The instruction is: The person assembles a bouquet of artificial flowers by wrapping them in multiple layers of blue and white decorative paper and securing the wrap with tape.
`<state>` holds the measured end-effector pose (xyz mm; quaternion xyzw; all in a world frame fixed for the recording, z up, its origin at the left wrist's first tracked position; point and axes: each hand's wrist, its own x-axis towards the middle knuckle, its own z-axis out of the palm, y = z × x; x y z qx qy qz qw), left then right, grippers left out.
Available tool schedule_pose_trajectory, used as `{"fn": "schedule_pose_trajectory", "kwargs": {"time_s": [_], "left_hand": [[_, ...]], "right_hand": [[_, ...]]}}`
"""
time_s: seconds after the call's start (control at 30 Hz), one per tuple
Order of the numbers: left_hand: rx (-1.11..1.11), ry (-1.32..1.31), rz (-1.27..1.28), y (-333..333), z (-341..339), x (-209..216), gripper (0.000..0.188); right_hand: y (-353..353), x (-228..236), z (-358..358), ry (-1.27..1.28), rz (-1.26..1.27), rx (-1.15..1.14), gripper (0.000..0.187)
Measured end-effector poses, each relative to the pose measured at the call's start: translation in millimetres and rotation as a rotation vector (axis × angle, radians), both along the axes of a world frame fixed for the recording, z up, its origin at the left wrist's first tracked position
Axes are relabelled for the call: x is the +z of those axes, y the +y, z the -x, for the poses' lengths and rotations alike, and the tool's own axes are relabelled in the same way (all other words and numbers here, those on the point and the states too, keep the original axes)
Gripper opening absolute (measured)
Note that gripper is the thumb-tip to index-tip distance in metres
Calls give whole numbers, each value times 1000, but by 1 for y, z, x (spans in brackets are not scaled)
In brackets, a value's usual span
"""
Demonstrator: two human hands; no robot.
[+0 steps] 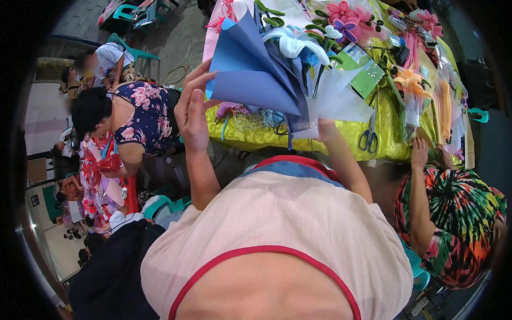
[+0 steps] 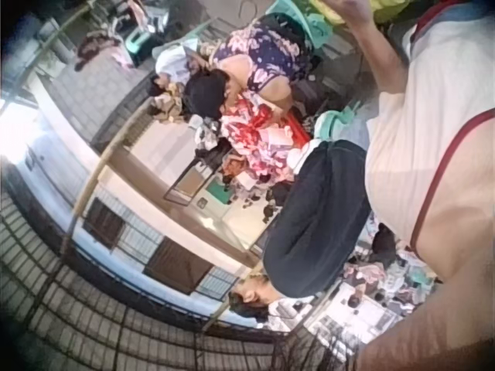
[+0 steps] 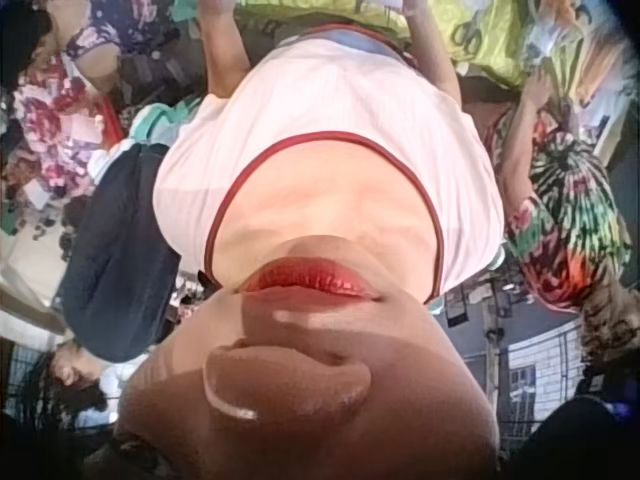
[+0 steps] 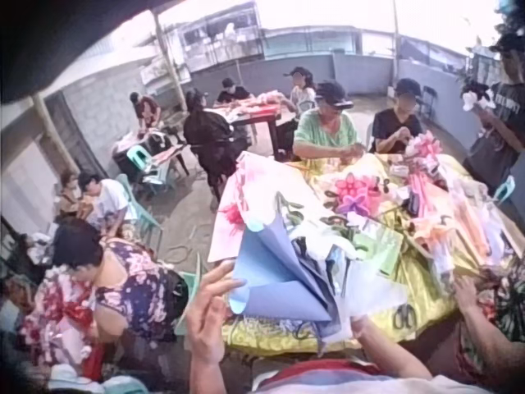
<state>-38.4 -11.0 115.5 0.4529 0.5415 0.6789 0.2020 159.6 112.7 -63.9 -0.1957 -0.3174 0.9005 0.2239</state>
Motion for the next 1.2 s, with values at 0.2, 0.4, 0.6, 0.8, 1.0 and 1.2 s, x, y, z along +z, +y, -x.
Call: {"fn": "schedule_pose_trajectory", "kwargs": {"time_s": [0.2,0.4,0.6,0.8,1.0,1.2], "left_hand": [[11,-29,-83,-1,3,-5,32],[364,-676,20,-24,11,-122,41],[179,-1119,262,-59,-20,-223,38],[-236,-1128,26,-50,-22,-216,43],[-10,-951,181,-29,-12,-229,49],[51,-1184,141,-25,-14,-247,50]], "right_hand": [[0,-1,0,76,115,-41,61],[2,0,2,160,226,23,63],[-17,-24,10,13,113,438,53],[-27,-7,38,-181,-301,469,60],[-20,-31,49,-273,-162,467,66],[-21,-31,49,-367,-132,392,71]]}}
